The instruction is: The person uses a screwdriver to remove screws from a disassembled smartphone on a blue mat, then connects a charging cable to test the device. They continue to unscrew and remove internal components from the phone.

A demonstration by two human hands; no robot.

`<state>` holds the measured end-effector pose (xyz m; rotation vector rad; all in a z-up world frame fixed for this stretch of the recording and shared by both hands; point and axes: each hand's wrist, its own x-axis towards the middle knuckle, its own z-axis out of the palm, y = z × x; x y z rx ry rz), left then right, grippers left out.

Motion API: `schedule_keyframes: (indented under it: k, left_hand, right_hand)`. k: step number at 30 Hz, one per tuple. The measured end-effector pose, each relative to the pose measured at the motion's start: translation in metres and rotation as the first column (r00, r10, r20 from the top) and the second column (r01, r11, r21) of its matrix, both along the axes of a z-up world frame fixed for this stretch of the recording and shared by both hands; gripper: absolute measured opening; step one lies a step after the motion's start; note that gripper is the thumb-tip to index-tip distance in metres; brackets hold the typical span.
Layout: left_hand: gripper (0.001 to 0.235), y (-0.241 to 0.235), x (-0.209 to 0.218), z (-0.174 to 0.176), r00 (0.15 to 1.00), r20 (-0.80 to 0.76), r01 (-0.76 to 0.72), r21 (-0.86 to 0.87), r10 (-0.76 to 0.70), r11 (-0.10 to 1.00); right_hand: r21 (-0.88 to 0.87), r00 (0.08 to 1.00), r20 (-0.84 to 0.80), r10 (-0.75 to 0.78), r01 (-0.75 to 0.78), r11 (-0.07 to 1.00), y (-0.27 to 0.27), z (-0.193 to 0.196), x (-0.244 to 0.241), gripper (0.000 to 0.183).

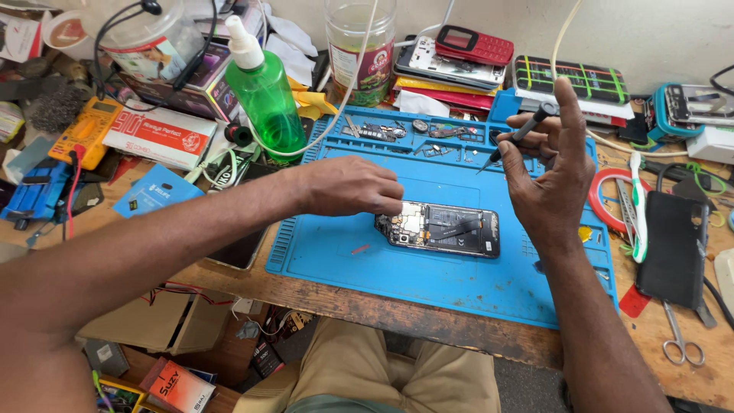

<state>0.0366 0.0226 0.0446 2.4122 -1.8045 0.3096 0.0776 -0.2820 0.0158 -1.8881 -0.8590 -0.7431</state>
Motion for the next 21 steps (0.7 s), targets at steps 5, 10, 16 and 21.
schedule_keyframes:
  k: [5,10,16,21]
  left_hand:
    - [0.011,0.022,-0.016,-0.009,0.985,-0.065,-0.170,-0.168,0.161,0.971]
    - [0.011,0.032,-0.020,-0.017,0.948,-0.188,-0.301,-0.263,0.258,0.916]
    - [0.015,0.055,-0.021,-0.025,0.854,-0.233,-0.519,-0.311,0.465,0.796]
    - [0.030,0.068,-0.015,-0.034,0.819,-0.291,-0.555,-0.187,0.494,0.811]
  right_hand:
    - [0.003,0.999,-0.030,-0.024,0.024,1.000,0.002,0.005,-0.004,0.081]
    - [-0.042,0.997,-0.071,-0.040,0.037,0.998,0.004,0.013,-0.004,0.078]
    - [-0.671,0.843,-0.411,-0.348,-0.022,0.741,-0.012,0.035,0.009,0.055]
    - [-0.814,0.764,-0.481,-0.429,-0.208,0.542,-0.024,0.035,0.012,0.064]
